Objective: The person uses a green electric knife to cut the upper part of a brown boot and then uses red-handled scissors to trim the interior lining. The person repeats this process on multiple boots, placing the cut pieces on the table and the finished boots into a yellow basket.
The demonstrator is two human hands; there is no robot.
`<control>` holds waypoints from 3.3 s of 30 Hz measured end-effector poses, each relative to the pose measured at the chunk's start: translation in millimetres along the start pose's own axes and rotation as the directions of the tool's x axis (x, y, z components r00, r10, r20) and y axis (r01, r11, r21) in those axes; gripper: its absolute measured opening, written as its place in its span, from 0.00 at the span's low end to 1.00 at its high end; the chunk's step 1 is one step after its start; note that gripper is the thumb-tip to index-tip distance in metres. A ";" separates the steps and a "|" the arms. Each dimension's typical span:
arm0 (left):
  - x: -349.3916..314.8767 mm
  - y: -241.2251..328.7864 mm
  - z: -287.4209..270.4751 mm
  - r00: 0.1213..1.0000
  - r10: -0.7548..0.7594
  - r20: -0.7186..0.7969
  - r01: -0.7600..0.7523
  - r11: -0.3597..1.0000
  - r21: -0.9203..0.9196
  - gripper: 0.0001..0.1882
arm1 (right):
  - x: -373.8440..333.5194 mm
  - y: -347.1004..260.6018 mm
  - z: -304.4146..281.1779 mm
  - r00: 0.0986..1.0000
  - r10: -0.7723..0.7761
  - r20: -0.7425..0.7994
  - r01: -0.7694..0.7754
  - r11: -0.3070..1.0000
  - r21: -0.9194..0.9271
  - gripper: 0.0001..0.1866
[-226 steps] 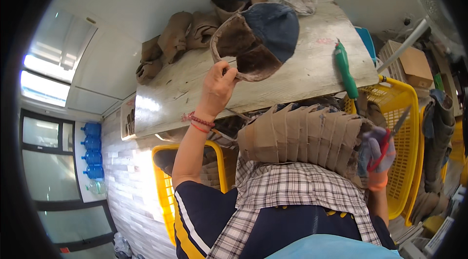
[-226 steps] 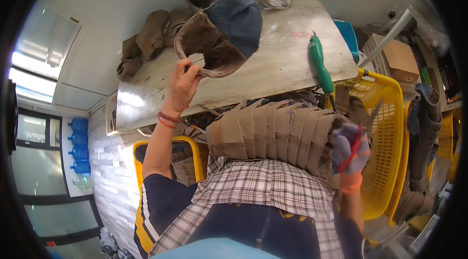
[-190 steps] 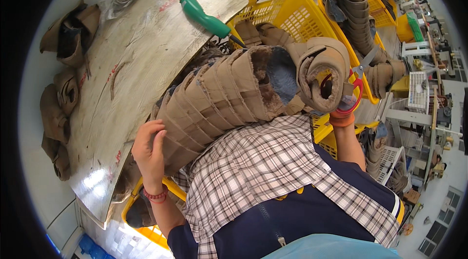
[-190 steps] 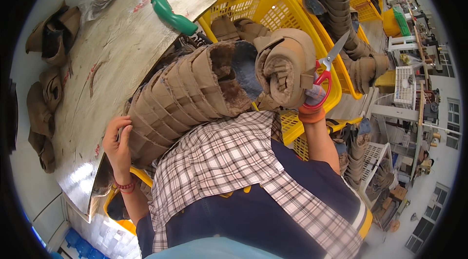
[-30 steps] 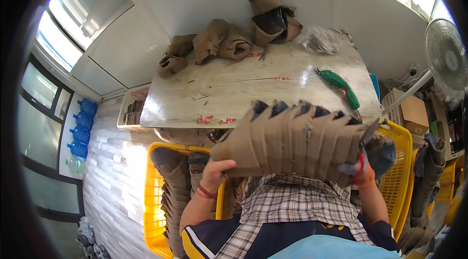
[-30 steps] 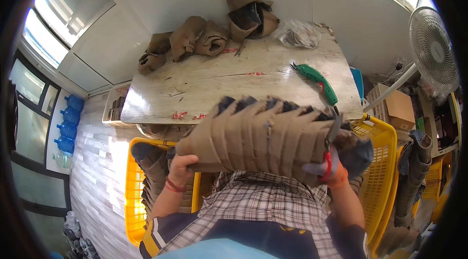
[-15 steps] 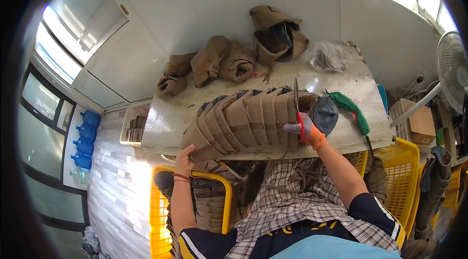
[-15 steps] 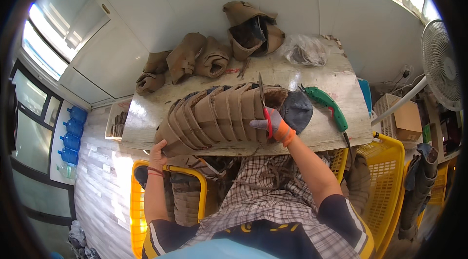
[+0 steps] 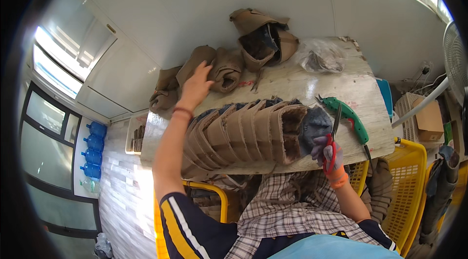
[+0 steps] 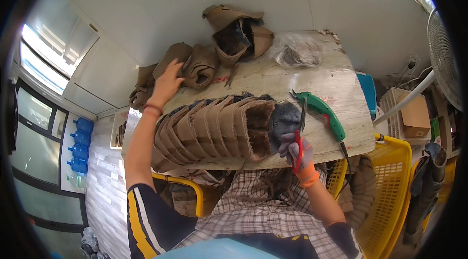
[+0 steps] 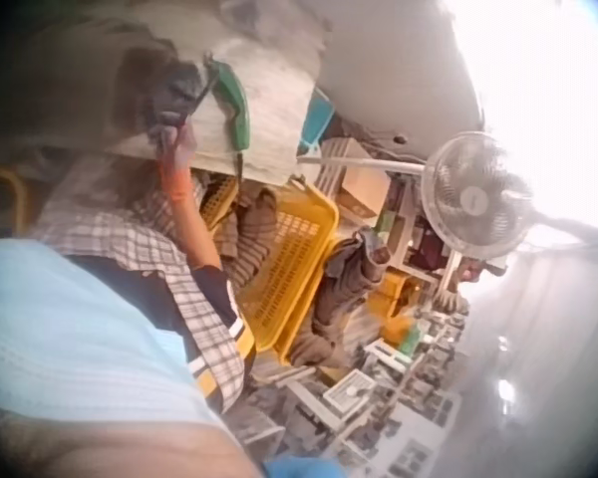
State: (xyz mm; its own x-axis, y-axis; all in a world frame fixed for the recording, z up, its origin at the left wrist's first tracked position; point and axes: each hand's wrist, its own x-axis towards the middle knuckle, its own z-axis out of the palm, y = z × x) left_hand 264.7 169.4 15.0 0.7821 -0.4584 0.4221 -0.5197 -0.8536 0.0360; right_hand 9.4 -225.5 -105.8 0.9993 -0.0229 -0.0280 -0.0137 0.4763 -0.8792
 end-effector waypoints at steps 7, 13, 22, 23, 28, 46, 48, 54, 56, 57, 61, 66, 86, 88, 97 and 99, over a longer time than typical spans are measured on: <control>122.4 59.0 126.2 0.922 -0.039 0.385 0.032 0.999 0.025 0.23 | -59.9 -21.6 -41.4 0.993 -0.093 -0.075 0.084 0.989 -0.118 0.23; 107.7 65.7 68.6 0.965 0.250 0.073 -0.253 0.967 0.039 0.06 | -93.1 -34.8 -55.1 0.983 -0.063 -0.172 0.043 0.992 -0.117 0.21; -25.0 123.6 -126.0 0.891 0.452 -0.040 -0.398 0.822 0.406 0.05 | -111.4 -49.5 -20.7 0.991 -0.039 -0.128 0.021 0.990 -0.139 0.16; -43.6 138.3 -141.7 0.884 0.465 -0.057 -0.408 0.823 0.395 0.07 | -115.7 -51.5 -16.5 0.992 -0.046 -0.120 0.029 0.990 -0.139 0.16; -121.7 216.8 -174.6 0.831 0.555 -0.043 -0.519 0.800 0.301 0.12 | -144.4 -65.6 -18.2 0.982 -0.146 -0.115 0.129 0.981 -0.148 0.20; -232.1 324.6 -39.0 0.531 0.789 0.309 -0.653 0.613 -0.444 0.11 | -205.7 -123.7 -22.4 0.998 0.063 0.009 0.017 -0.140 -0.990 0.21; -239.1 324.1 -25.8 0.507 0.807 0.304 -0.666 0.590 -0.457 0.11 | -191.9 -114.1 -25.5 0.979 0.169 0.118 0.156 -0.230 -0.961 0.21; -247.9 319.4 -20.9 0.548 0.797 0.253 -0.649 0.596 -0.472 0.14 | -125.2 -86.6 8.9 0.730 0.681 -0.050 0.318 -0.404 -0.858 0.24; -247.5 318.5 -21.4 0.545 0.798 0.259 -0.649 0.596 -0.472 0.13 | -114.1 -58.9 9.3 0.657 0.753 -0.033 0.423 -0.406 -0.810 0.24; -247.6 318.1 -21.9 0.545 0.796 0.263 -0.647 0.599 -0.473 0.13 | -111.6 -52.9 9.7 0.639 0.770 -0.001 0.468 -0.389 -0.794 0.23; -248.5 316.4 -22.4 0.549 0.794 0.261 -0.639 0.600 -0.482 0.13 | -106.9 -40.4 11.4 0.618 0.772 0.146 0.590 -0.333 -0.736 0.19; -248.4 317.4 -20.7 0.541 0.802 0.254 -0.652 0.590 -0.476 0.13 | -98.8 -50.5 25.3 0.563 0.824 0.062 0.570 -0.333 -0.751 0.16; -252.2 321.4 -24.0 0.548 0.791 0.273 -0.643 0.607 -0.468 0.13 | -101.4 -95.3 -17.7 0.723 0.690 -0.030 0.225 -0.276 -0.934 0.40; -250.9 321.9 -28.6 0.541 0.776 0.324 -0.602 0.626 -0.495 0.17 | -119.5 -96.1 -29.4 0.802 0.593 -0.075 -0.040 -0.072 -0.997 0.43; -232.4 367.4 -27.9 0.375 0.914 0.152 -0.802 0.403 -0.442 0.10 | -150.0 -14.3 18.5 0.998 0.055 -0.033 -0.061 0.638 -0.768 0.21; -225.9 376.1 -23.9 0.410 0.911 0.039 -0.786 0.375 -0.492 0.09 | -146.1 -11.2 39.6 0.923 0.239 -0.300 -0.380 0.685 -0.622 0.24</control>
State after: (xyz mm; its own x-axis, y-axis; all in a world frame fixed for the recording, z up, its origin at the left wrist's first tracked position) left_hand -115.7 -42.1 -45.1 -0.1393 -0.9754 0.1708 -0.9785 0.1620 0.1273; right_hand -135.0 -192.7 -73.0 0.9095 -0.1708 -0.3791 -0.4096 -0.2114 -0.8874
